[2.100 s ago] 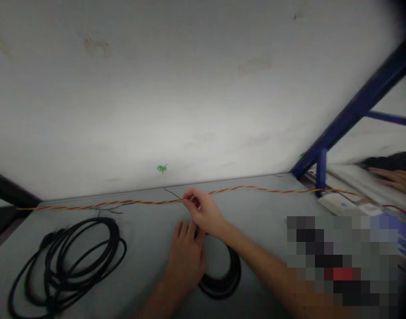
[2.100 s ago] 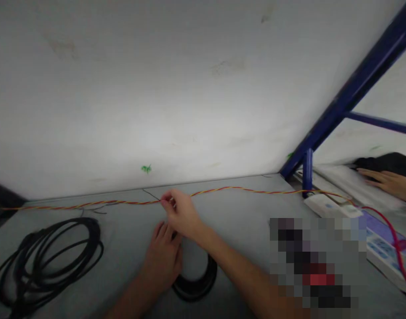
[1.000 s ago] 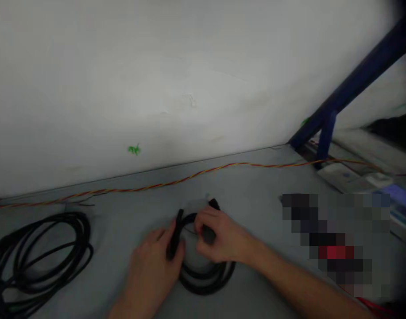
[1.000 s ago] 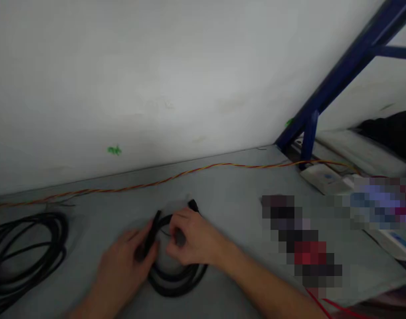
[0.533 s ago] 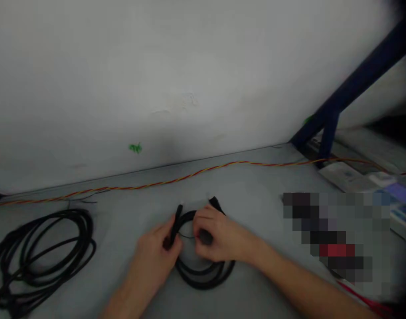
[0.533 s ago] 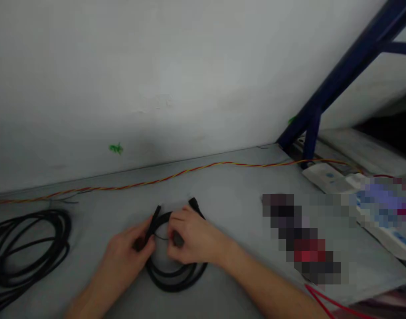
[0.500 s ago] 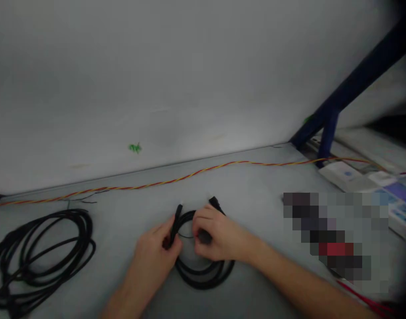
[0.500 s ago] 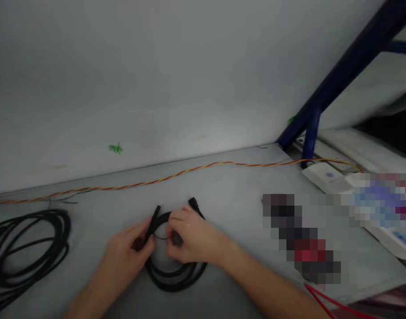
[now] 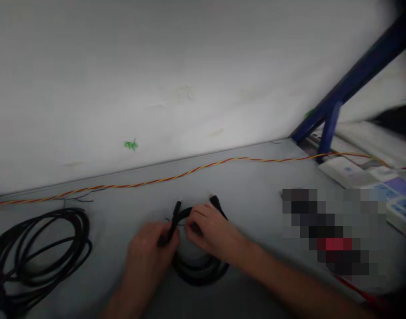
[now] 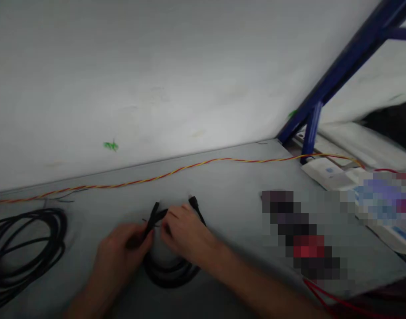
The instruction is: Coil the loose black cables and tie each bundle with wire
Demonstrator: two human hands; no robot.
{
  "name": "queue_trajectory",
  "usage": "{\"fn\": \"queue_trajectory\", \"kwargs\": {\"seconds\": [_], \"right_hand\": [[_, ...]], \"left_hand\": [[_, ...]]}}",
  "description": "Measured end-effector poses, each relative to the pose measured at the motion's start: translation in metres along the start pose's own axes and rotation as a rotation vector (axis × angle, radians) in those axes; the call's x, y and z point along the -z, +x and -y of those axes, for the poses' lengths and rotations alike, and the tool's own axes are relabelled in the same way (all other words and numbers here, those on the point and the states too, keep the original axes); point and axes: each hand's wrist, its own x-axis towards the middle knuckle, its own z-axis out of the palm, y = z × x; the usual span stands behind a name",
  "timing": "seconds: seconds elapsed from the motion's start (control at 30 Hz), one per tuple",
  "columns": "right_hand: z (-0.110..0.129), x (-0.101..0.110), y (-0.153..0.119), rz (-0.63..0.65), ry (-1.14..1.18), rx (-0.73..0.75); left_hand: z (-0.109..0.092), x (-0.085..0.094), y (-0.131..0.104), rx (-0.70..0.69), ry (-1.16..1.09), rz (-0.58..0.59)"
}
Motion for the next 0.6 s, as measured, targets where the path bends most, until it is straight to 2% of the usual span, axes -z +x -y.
{"fn": "queue_trajectory", "kwargs": {"seconds": [0.2,0.47,0.6], "right_hand": [[0.002,0.001,0.002,-0.015,-0.025,0.016],[0.008,-0.006,0.023,-0.018,-0.119,0.047],[0.009,-0.009,0.027,-0.041,-0.072,-0.026]], "left_hand": [[0.006,-0.007,-0.003,-0.095,0.034,-0.032],[0.008,-0.013,-0.007,-0.102,0.076,-0.052],[0.008,-0.013,-0.006,-0.102,0.092,-0.06]]}}
